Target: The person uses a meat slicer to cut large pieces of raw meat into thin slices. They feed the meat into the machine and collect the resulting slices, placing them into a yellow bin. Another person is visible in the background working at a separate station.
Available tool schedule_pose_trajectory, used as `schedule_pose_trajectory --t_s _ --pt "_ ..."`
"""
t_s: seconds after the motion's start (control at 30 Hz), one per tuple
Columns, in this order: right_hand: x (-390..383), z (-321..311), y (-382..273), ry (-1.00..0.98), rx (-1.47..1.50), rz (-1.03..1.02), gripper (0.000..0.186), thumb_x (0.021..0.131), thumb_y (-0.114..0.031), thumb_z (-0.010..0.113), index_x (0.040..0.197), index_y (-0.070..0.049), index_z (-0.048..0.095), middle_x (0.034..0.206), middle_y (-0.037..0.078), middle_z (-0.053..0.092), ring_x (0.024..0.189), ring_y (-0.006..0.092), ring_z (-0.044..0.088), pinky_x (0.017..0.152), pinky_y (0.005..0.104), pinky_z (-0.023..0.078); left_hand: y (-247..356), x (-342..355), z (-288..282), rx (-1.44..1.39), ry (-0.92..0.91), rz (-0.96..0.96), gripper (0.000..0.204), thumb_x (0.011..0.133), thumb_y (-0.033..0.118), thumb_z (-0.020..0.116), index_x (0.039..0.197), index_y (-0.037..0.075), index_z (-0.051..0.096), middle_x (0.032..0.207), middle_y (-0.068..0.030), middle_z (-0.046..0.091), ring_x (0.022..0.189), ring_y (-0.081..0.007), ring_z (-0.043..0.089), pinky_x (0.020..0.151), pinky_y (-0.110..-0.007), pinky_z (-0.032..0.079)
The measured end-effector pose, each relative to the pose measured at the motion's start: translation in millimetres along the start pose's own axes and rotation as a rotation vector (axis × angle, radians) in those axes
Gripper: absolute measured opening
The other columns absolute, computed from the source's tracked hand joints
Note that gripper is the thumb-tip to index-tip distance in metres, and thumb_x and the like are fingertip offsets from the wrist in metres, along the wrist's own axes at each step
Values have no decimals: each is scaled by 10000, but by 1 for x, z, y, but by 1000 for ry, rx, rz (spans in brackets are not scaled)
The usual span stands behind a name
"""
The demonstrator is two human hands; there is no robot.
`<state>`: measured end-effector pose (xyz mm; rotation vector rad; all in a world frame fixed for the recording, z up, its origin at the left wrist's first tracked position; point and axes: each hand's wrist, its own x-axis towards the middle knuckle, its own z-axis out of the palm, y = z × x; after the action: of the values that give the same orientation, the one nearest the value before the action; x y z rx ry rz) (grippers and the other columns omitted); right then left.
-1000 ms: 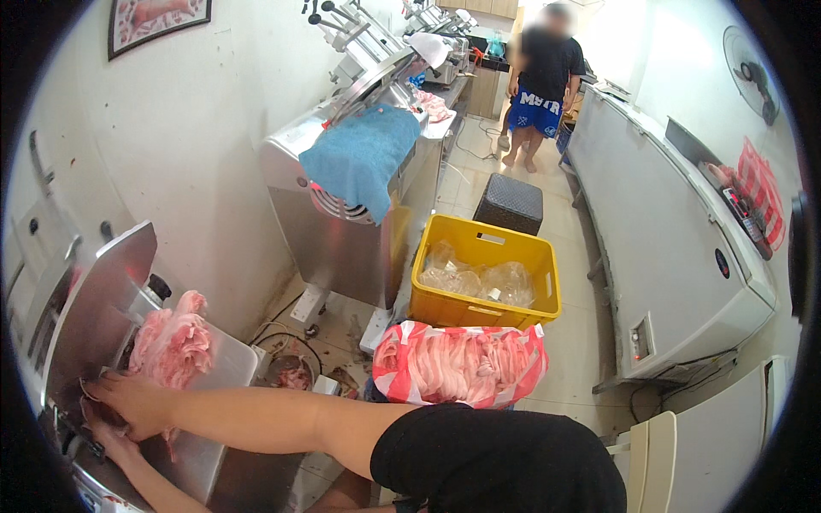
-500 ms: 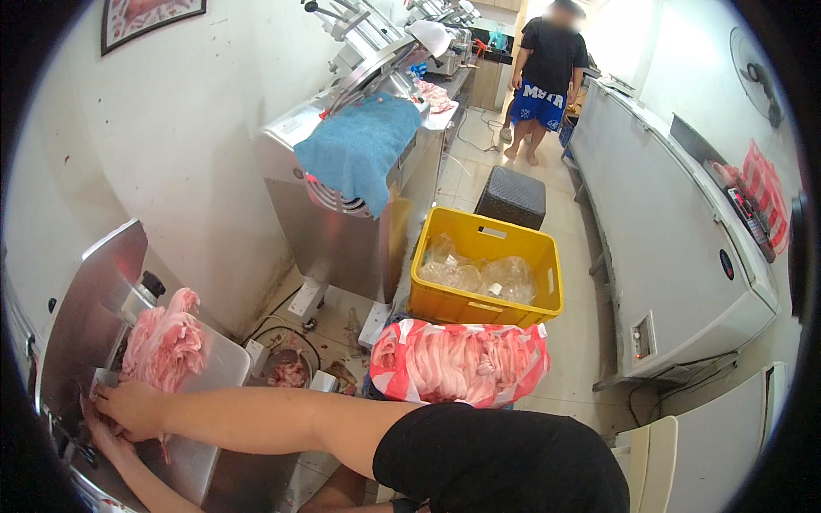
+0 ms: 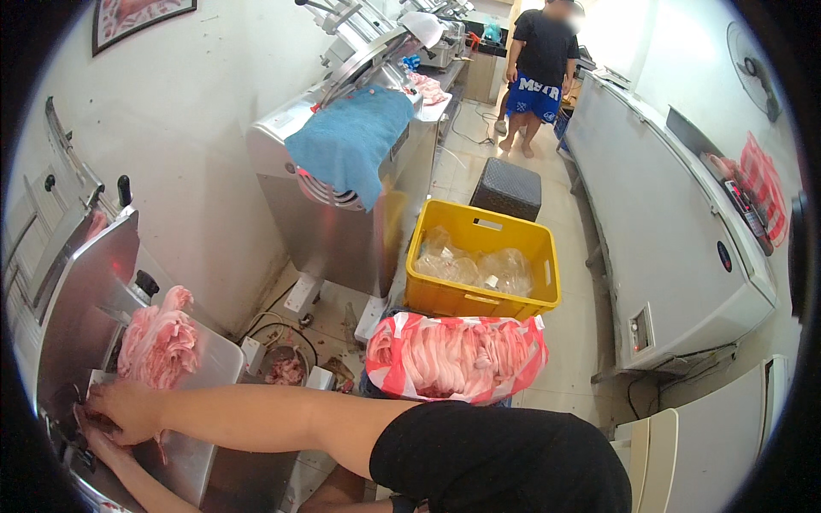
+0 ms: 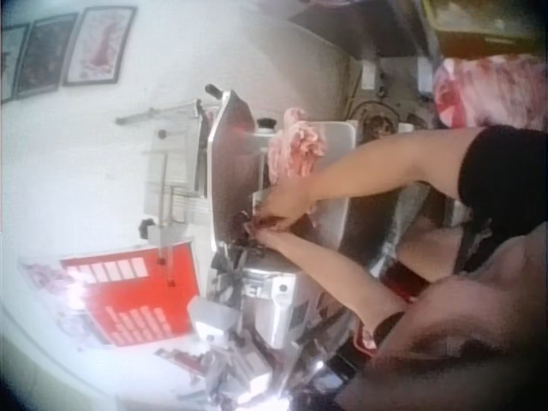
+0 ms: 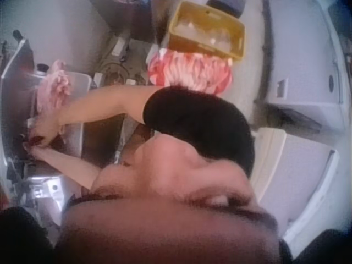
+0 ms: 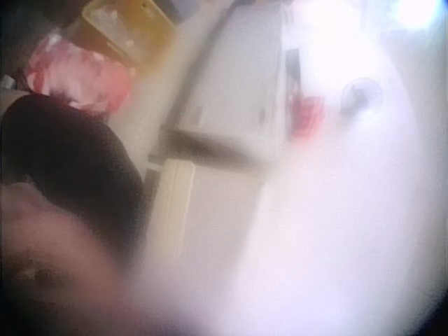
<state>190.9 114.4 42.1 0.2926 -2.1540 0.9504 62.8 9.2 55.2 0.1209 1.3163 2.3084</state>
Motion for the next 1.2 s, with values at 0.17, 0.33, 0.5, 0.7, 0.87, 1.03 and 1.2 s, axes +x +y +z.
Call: schedule_pose_trajectory --t_s 0.17,0.33,0.5,0.7,0.87,1.03,1.2 --pt "9 9 14 173 114 -95 728 650 -168 630 1292 107 427 1205 273 516 1127 411 500 992 458 422 -9 38 -30 -78 -228 31 445 1021 383 438 1338 74 482 1285 -87 547 1179 -211 547 987 -372 426" --pt "12 18 20 141 94 -100 746 679 -137 613 1353 84 383 1237 269 492 1155 415 491 1015 454 411 -14 51 -45 7 -247 153 434 1026 353 430 1360 77 454 1319 -91 526 1192 -215 542 990 -379 429" --pt "7 5 11 82 45 -6 651 713 -122 638 1303 57 432 1212 249 493 1139 407 517 952 462 450 -14 41 -31 19 -207 113 443 1024 344 434 1372 71 444 1314 -100 535 1198 -221 542 999 -383 426" --pt "4 6 4 -30 -140 57 572 717 -199 720 1199 38 523 1186 224 543 1037 398 587 876 459 479 -9 45 -37 65 -146 80 475 1004 363 476 1358 49 455 1296 -114 565 1189 -231 554 987 -382 438" --pt "0 -18 -12 -288 -191 271 489 702 -217 748 1103 12 588 1115 198 616 992 374 618 854 449 486 -17 25 -19 133 -76 208 438 986 354 519 1295 44 520 1236 -112 600 1146 -221 571 966 -371 448" --pt "-1 -10 -6 -132 -131 150 466 685 -192 731 1075 19 589 1137 208 611 1037 373 597 871 459 478 -10 40 -29 138 8 156 436 986 366 523 1285 49 512 1155 -88 609 1063 -212 586 927 -369 453" --pt "4 -4 4 75 -2 24 596 668 -124 655 1216 58 510 1216 253 560 1138 400 530 977 458 432 -11 37 -24 70 -151 129 458 997 404 483 1289 53 504 1197 -92 568 1113 -224 562 962 -382 433"
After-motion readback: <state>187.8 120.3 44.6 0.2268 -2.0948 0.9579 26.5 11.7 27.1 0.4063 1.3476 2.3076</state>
